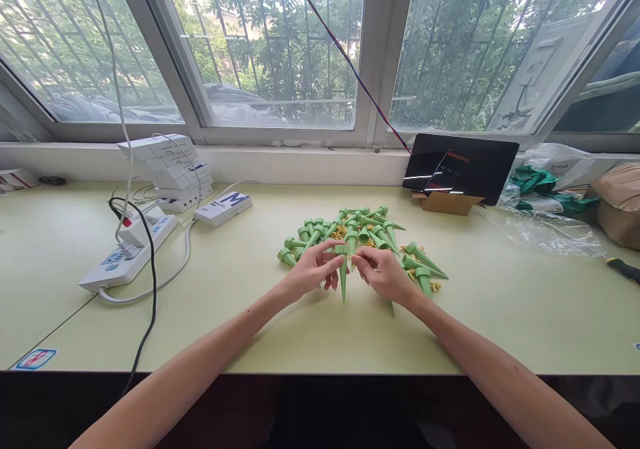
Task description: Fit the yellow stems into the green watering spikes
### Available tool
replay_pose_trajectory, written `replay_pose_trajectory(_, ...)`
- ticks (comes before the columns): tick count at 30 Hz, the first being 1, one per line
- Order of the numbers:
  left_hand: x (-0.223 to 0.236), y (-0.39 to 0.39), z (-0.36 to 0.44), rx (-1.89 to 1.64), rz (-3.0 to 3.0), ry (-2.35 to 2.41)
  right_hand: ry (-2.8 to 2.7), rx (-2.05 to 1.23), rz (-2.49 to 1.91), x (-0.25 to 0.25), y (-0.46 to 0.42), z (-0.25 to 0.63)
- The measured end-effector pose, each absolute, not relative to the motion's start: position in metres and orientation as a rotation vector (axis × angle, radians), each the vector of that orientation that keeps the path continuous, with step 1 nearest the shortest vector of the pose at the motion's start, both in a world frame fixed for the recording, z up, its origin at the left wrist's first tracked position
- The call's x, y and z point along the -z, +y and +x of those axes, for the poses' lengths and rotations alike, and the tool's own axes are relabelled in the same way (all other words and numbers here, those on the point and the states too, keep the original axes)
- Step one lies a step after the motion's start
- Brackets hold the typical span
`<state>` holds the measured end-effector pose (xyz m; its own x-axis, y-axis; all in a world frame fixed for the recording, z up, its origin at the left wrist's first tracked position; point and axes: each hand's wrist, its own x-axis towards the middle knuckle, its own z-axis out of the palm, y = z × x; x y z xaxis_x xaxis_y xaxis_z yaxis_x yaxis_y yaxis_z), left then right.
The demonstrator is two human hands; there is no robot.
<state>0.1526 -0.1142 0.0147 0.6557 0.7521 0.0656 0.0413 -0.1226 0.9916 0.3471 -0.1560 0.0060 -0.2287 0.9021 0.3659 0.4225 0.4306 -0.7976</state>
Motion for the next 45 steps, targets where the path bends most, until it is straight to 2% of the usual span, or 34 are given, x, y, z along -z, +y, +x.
replay_pose_trajectory(19, -0.015, -0.115, 0.153, -0.759, 1.651, 0.687, -1.865, -0.712, -1.13, -0.008, -0.157, 0.347)
replay_pose_trajectory(34, -0.006, -0.117, 0.153, -0.879, 1.824, 0.737, -1.738, -1.023, -1.051, -0.002, -0.155, 0.348)
replay_pose_trajectory(41, -0.009, -0.113, 0.152, -0.776, 1.595, 0.668, -1.864, -0.723, -1.087, -0.005, -0.158, 0.347)
replay_pose_trajectory(45, -0.007, -0.111, 0.152, -0.745, 1.549, 0.654, -1.899, -0.658, -1.082, -0.007, -0.159, 0.347)
